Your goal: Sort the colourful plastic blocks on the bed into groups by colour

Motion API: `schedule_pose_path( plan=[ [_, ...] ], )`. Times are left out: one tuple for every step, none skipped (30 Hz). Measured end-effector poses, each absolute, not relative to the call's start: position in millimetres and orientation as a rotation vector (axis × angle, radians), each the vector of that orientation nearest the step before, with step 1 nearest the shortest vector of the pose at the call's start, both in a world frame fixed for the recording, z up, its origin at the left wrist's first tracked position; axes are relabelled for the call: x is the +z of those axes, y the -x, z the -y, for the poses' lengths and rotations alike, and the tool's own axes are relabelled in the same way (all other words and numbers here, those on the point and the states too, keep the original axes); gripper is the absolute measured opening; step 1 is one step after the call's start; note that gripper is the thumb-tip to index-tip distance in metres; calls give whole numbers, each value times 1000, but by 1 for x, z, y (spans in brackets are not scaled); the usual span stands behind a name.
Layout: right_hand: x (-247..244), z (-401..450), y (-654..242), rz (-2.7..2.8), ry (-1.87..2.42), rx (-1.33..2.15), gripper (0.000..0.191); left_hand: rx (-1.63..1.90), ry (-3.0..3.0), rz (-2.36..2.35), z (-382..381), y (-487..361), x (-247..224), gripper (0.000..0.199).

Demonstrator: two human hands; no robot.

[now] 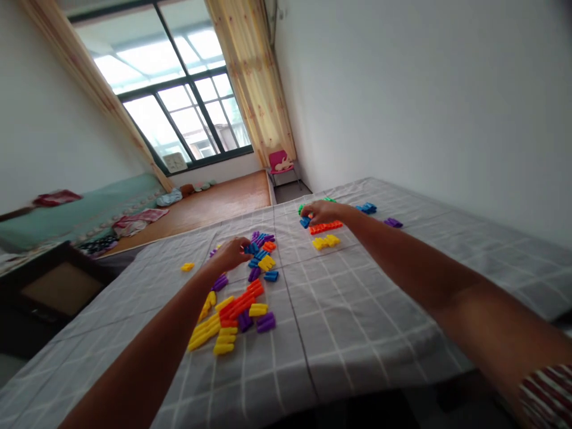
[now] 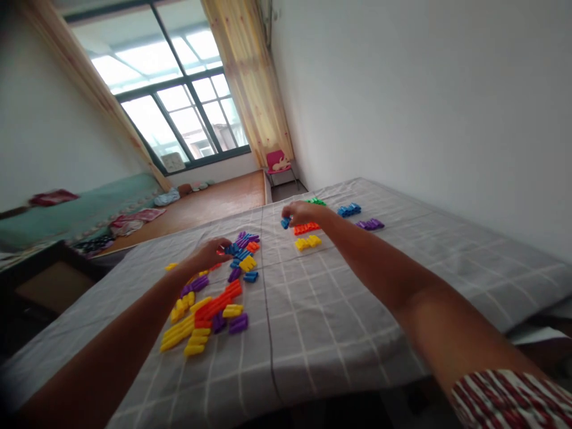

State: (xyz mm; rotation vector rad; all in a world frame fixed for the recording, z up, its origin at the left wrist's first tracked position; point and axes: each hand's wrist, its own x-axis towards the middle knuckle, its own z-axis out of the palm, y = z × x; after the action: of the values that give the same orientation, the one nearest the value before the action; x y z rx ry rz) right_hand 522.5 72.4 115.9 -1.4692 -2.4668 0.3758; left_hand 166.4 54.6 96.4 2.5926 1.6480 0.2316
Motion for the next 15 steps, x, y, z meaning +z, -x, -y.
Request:
schedule_pose_path(
  plan=[
    [117,-77,-554,2404,1514,361,43,277,-2612,-1632,-58,-180,100,38],
    [115,-82,-587,2328,1567,341,42,313,-2632,-1603,-62,-194,102,39],
    [111,-86,-620,2230,1618,309,43,344,-2651,-1565,-64,-210,103,40],
    [104,-90,-653,2131,1687,295,43,367,-2668,-1518,-67,-226,103,40],
    [96,-94,-683,2046,1749,298,44,386,-2686,-1467,-69,-243,103,39],
    [87,-98,-710,1961,1803,294,44,402,-2703,-1411,-71,-261,103,39],
    [77,-101,-733,1886,1859,287,44,423,-2720,-1356,-73,-279,102,38],
    [67,-103,-752,1827,1909,284,44,447,-2736,-1303,-76,-296,101,39],
    [58,-106,-767,1783,1956,282,44,472,-2751,-1257,-78,-314,101,40],
    [49,-108,-777,1758,1995,284,44,499,-2765,-1218,-81,-332,100,40],
    [40,-110,-784,1752,2025,287,45,519,-2775,-1187,-83,-350,100,41],
    [32,-112,-788,1758,2045,290,45,531,-2785,-1164,-87,-367,100,41],
    [25,-114,-790,1771,2057,286,45,532,-2797,-1147,-90,-384,100,40],
    [18,-116,-791,1786,2062,277,45,524,-2812,-1128,-94,-402,100,39],
    [12,-117,-791,1803,2061,262,45,518,-2827,-1108,-98,-418,100,39]
  ],
)
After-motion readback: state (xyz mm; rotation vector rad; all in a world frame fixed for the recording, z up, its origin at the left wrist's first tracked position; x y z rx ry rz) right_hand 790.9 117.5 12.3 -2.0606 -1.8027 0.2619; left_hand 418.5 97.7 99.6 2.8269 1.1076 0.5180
